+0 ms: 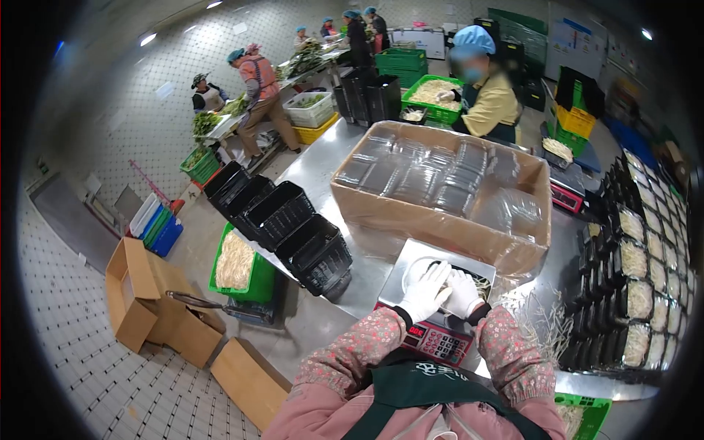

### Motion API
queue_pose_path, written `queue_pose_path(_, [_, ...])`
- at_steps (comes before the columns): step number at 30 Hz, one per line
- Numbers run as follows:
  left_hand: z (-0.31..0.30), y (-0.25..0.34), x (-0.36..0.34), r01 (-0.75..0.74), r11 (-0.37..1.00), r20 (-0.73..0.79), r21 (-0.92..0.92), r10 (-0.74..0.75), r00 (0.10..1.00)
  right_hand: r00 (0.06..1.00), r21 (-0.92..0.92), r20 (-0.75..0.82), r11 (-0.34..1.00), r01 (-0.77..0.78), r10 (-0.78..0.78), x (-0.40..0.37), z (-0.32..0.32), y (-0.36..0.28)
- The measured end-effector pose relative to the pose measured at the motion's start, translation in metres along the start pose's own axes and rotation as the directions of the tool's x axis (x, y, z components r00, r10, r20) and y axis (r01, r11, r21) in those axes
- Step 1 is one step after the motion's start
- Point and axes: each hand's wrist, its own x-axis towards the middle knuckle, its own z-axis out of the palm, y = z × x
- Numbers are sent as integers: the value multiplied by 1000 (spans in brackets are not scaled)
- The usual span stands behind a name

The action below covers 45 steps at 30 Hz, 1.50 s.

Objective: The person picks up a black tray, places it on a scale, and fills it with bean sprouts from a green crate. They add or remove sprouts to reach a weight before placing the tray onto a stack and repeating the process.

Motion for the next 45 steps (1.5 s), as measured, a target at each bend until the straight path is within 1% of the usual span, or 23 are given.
queue_pose_path(2, [2, 0, -3, 32, 998, 44, -51, -29, 999, 996, 272, -57, 959, 80, -67, -6, -10, 5])
queue_pose_path(3, [2, 1, -3, 35, 999, 62, -32, -33, 998, 999, 474, 46, 880, -8, -16, -5, -15, 9])
queue_pose_path(6, [6, 1, -2, 5, 997, 22, 81, -7, 1000, 997, 312, -39, 947, 72, -63, -25, -31, 8])
queue_pose_path(8, [7, 6, -1, 48, 996, 19, 72, -49, 999, 997, 193, 72, 980, -55, 41, -33, -46, -3])
queue_pose_path(11, [14, 6, -1, 77, 993, 29, 87, -80, 996, 999, 91, -52, 996, 9, -5, -38, -10, 2])
queue_pose_path(14, [21, 4, -2, 90, 994, -22, 66, -89, 996, 999, 107, 6, 994, -35, 35, -30, -9, 7])
queue_pose_path(16, [12, 7, 0, 86, 993, -41, 75, -83, 996, 996, 288, 89, 957, -21, -4, -25, -14, 20])
queue_pose_path(17, [7, 4, 0, 31, 999, -100, -43, -35, 994, 993, 460, 108, 888, -10, -45, -28, -39, 10])
queue_pose_path(18, [3, 2, -4, -20, 986, -158, -166, -7, 987, 997, 441, -23, 895, 71, -67, -39, -35, 22])
queue_pose_path(19, [0, 3, -6, 6, 943, -151, -334, -59, 987, 999, 467, 37, 884, 13, -34, -45, -52, 24])
queue_pose_path(20, [-3, 0, -4, 29, 875, -147, -483, -114, 983, 994, 537, -82, 837, 102, -68, -50, -80, 21])
queue_pose_path(21, [1, -13, -5, 40, 847, -147, -530, -138, 979, 997, 550, -19, 834, -50, 72, -59, -100, 24])
queue_pose_path(23, [-8, -36, -7, 122, 783, -105, -610, -232, 967, 985, 567, -121, 823, -36, 126, -76, -134, 35])
queue_pose_path(24, [-24, -41, -7, 195, 740, -58, -644, -302, 952, 957, 764, -71, 632, -128, 280, -85, -140, 44])
queue_pose_path(29, [-84, -49, 1, 158, 747, -62, -646, -257, 964, 858, 663, -108, 679, -314, 502, -116, -141, 70])
queue_pose_path(30, [-86, -40, 6, 176, 725, -16, -666, -249, 968, 891, 499, -196, 824, -268, 409, -111, -131, 66])
queue_pose_path(32, [-62, -22, 24, 111, 869, 16, -482, -118, 993, 936, 105, -312, 985, -136, 163, -94, -110, 56])
queue_pose_path(33, [-47, -12, 27, 43, 925, 47, -378, -27, 999, 956, 211, -205, 963, -168, 211, -82, -105, 38])
queue_pose_path(36, [-13, 20, 24, -103, 987, 285, -127, 136, 949, 986, -53, -10, 984, -169, 168, -60, -86, 13])
queue_pose_path(38, [10, 16, 11, -200, 979, 293, -31, 200, 935, 964, -89, 186, 980, -179, 192, -56, -86, 12])
queue_pose_path(39, [15, 13, 9, -192, 979, 271, -61, 202, 941, 995, 4, 74, 997, -73, 72, -66, -54, 36])
queue_pose_path(42, [16, 15, 14, -181, 983, 227, -37, 185, 956, 983, -140, -46, 973, -182, 177, -65, -41, 5])
queue_pose_path(45, [21, 18, 22, -153, 988, 143, -18, 154, 978, 963, -181, -235, 968, -175, 130, -58, -15, -2])
